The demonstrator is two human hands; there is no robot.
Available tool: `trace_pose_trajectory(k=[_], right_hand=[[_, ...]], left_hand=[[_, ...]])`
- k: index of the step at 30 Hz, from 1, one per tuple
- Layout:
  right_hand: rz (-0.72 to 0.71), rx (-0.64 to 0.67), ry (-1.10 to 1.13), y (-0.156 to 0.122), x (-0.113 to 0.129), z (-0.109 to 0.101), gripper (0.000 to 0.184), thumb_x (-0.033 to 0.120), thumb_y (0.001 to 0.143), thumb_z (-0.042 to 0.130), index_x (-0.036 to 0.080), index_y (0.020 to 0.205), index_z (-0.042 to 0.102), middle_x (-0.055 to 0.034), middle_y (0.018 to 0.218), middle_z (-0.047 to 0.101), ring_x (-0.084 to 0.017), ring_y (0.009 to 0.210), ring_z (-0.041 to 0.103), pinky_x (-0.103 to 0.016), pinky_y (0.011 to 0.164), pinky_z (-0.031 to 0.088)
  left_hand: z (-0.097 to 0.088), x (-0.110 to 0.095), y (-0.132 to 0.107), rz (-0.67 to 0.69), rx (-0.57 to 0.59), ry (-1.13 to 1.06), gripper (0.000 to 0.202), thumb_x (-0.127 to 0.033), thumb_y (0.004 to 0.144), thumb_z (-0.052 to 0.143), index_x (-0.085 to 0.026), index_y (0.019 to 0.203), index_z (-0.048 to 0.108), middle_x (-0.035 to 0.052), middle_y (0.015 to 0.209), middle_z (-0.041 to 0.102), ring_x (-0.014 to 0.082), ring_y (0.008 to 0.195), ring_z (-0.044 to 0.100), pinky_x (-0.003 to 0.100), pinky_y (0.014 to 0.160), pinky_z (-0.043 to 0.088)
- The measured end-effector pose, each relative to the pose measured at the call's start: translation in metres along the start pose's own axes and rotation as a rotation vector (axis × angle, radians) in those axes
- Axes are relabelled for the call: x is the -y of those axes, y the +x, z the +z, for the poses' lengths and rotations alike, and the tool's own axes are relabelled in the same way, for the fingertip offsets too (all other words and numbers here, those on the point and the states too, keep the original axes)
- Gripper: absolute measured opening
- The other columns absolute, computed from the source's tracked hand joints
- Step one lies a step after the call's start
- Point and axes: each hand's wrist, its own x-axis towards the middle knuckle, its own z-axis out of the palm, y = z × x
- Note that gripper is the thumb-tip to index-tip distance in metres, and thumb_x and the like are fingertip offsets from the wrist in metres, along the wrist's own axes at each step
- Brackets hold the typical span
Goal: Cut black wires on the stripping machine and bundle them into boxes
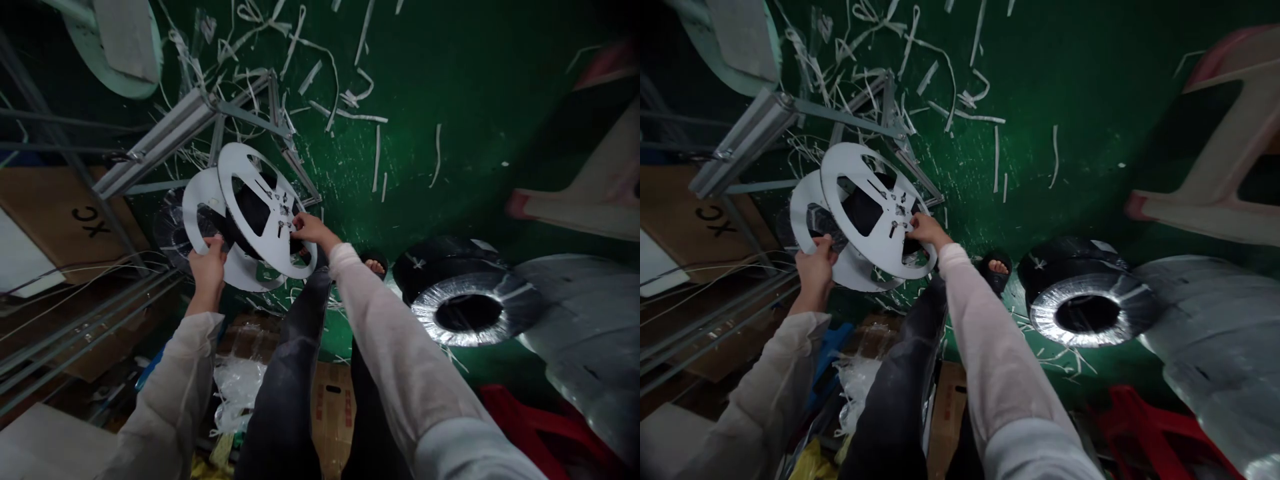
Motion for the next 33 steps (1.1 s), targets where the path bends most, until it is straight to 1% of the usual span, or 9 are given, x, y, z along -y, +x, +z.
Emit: trace_pose_trajectory(k=[4,10,12,15,18,22,28,31,33], right_hand=[[-0.039,0.205,0.408,-0.023,-0.029,-0.023,0.025,0.024,0.070,0.069,0.013,0.091,0.061,-0.0031,0.079,0.066,-0.012,0.066,0.061,-0.024,0.064,0.050],[0.061,0.161,0.710,-0.039,-0.030,-0.013,0.010,0.022,0.074,0.064,0.013,0.074,0.061,0.0019,0.056,0.060,-0.009,0.053,0.058,-0.022,0.057,0.050],[0.043,0.133,0.674,-0.033,-0.022,-0.006,0.009,0.021,0.074,0.064,0.013,0.074,0.059,0.0018,0.059,0.061,-0.010,0.055,0.059,-0.023,0.059,0.050],[0.008,0.063,0.347,-0.021,-0.009,-0.001,0.011,0.024,0.073,0.064,0.015,0.076,0.059,-0.0006,0.068,0.064,-0.013,0.064,0.062,-0.025,0.064,0.051],[0.078,-0.027,-0.050,-0.012,0.003,0.003,0.021,0.024,0.070,0.065,0.017,0.088,0.058,-0.0069,0.087,0.068,-0.021,0.082,0.065,-0.031,0.073,0.051],[0.182,-0.049,-0.294,-0.008,0.017,0.009,0.028,0.018,0.081,0.052,0.015,0.108,0.050,-0.0160,0.103,0.066,-0.027,0.095,0.064,-0.039,0.079,0.050],[0.042,-0.115,-0.390,-0.009,0.018,0.019,0.023,0.022,0.084,0.049,0.017,0.106,0.052,-0.0149,0.098,0.067,-0.026,0.093,0.064,-0.039,0.081,0.049],[0.072,-0.072,-0.242,-0.008,0.005,0.013,0.020,0.023,0.077,0.057,0.018,0.097,0.058,-0.0105,0.091,0.068,-0.024,0.088,0.065,-0.035,0.077,0.049],[0.038,0.001,-0.012,-0.012,-0.009,0.005,0.022,0.022,0.073,0.061,0.017,0.094,0.060,-0.0060,0.085,0.068,-0.020,0.080,0.065,-0.031,0.074,0.050]], left_hand=[[0.000,0.002,-0.002,0.016,0.003,-0.030,0.025,-0.033,0.063,0.068,-0.015,0.064,0.051,-0.0040,0.055,0.052,0.0031,0.035,0.034,0.020,0.035,0.023],[0.000,0.004,0.002,0.019,0.008,-0.037,0.024,-0.032,0.065,0.067,-0.015,0.065,0.050,-0.0060,0.049,0.046,0.0034,0.035,0.031,0.020,0.036,0.024],[0.000,0.004,0.003,0.020,0.010,-0.043,0.023,-0.031,0.065,0.068,-0.015,0.065,0.051,-0.0046,0.054,0.051,0.0030,0.035,0.032,0.020,0.036,0.025],[0.000,0.004,0.002,0.044,0.006,-0.068,0.024,-0.031,0.064,0.068,-0.015,0.064,0.051,-0.0039,0.057,0.053,0.0026,0.035,0.033,0.020,0.035,0.024],[0.001,0.004,-0.001,0.033,0.004,-0.070,0.024,-0.031,0.062,0.068,-0.015,0.063,0.051,-0.0043,0.055,0.052,0.0027,0.033,0.033,0.019,0.034,0.022],[0.001,0.005,-0.003,-0.014,-0.007,-0.056,0.023,-0.030,0.060,0.068,-0.015,0.062,0.051,-0.0055,0.052,0.050,0.0023,0.033,0.033,0.019,0.034,0.023],[0.001,0.004,-0.001,-0.041,-0.020,-0.027,0.024,-0.032,0.060,0.068,-0.014,0.066,0.053,-0.0045,0.054,0.051,0.0033,0.036,0.034,0.019,0.035,0.024],[0.001,0.004,-0.002,-0.026,-0.035,-0.017,0.023,-0.032,0.061,0.067,-0.014,0.065,0.053,-0.0045,0.053,0.051,0.0039,0.036,0.035,0.019,0.035,0.024],[0.001,0.005,-0.002,-0.019,-0.036,-0.016,0.023,-0.032,0.061,0.067,-0.015,0.066,0.053,-0.0053,0.052,0.049,0.0038,0.036,0.035,0.019,0.036,0.026]])
